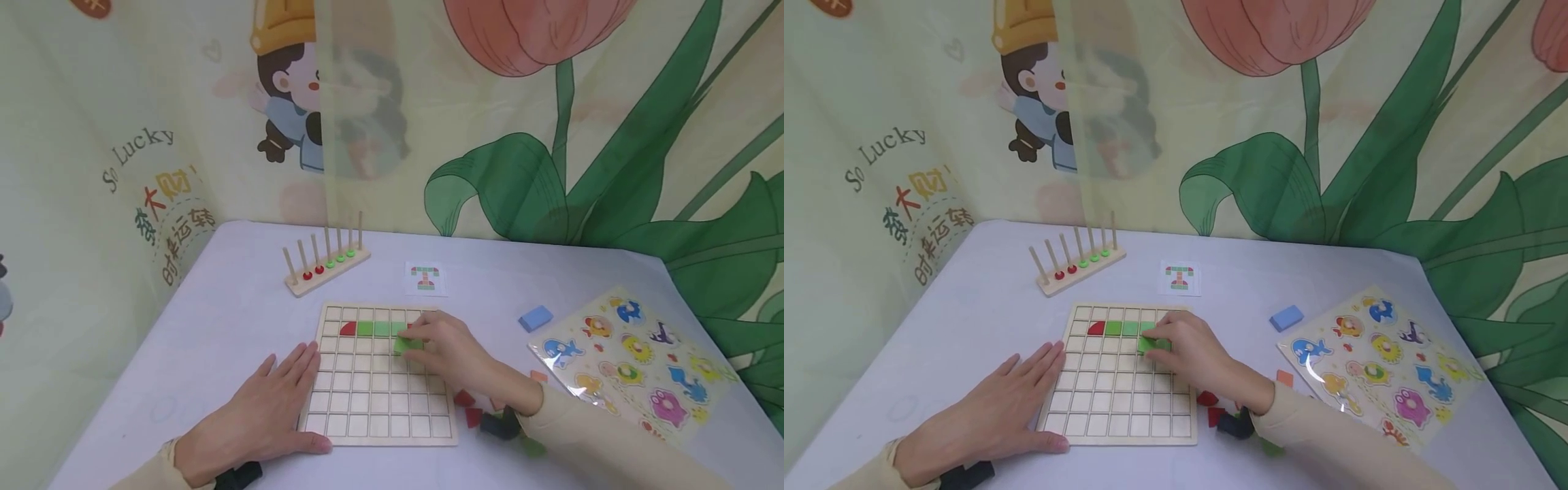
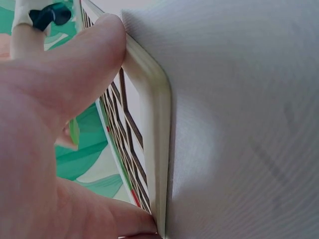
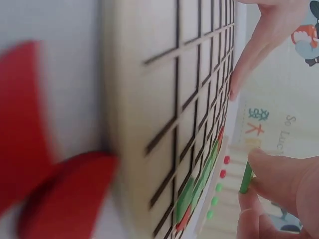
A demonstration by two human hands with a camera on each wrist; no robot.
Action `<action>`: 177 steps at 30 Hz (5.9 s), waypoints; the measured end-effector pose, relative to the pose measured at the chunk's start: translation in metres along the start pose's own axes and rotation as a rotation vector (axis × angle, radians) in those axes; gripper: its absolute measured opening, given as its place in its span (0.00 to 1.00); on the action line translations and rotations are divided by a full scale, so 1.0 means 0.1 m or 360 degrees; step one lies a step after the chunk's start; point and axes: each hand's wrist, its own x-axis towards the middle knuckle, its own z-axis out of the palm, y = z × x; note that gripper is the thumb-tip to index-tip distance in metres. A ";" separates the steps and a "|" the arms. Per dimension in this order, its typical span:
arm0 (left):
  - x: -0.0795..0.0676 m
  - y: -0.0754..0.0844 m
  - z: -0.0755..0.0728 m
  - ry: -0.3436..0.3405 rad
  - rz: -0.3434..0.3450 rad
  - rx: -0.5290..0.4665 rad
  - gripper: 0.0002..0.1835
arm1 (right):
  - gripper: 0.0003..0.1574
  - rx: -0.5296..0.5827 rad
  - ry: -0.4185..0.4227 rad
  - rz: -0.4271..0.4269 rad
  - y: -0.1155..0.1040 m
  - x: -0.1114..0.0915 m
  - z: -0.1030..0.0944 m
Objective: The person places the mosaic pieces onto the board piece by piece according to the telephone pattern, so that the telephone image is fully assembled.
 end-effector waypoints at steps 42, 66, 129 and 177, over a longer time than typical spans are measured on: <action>0.00 -0.01 -0.01 -0.0016 -0.0001 0.0029 0.70 | 0.20 -0.0239 -0.0303 -0.0138 -0.36 0.83 0.50; -0.03 -0.01 0.01 0.0046 0.0039 0.0023 0.69 | 0.20 0.0085 -0.0016 0.0014 -0.04 0.06 -0.06; 0.01 -0.01 0.02 0.0018 0.0013 0.0026 0.70 | 0.15 -0.0422 0.0133 0.0374 0.41 -1.00 -0.27; 0.03 0.02 0.00 -0.0020 -0.0031 0.0069 0.71 | 0.11 -0.0257 -0.0146 -0.0127 0.02 0.44 0.28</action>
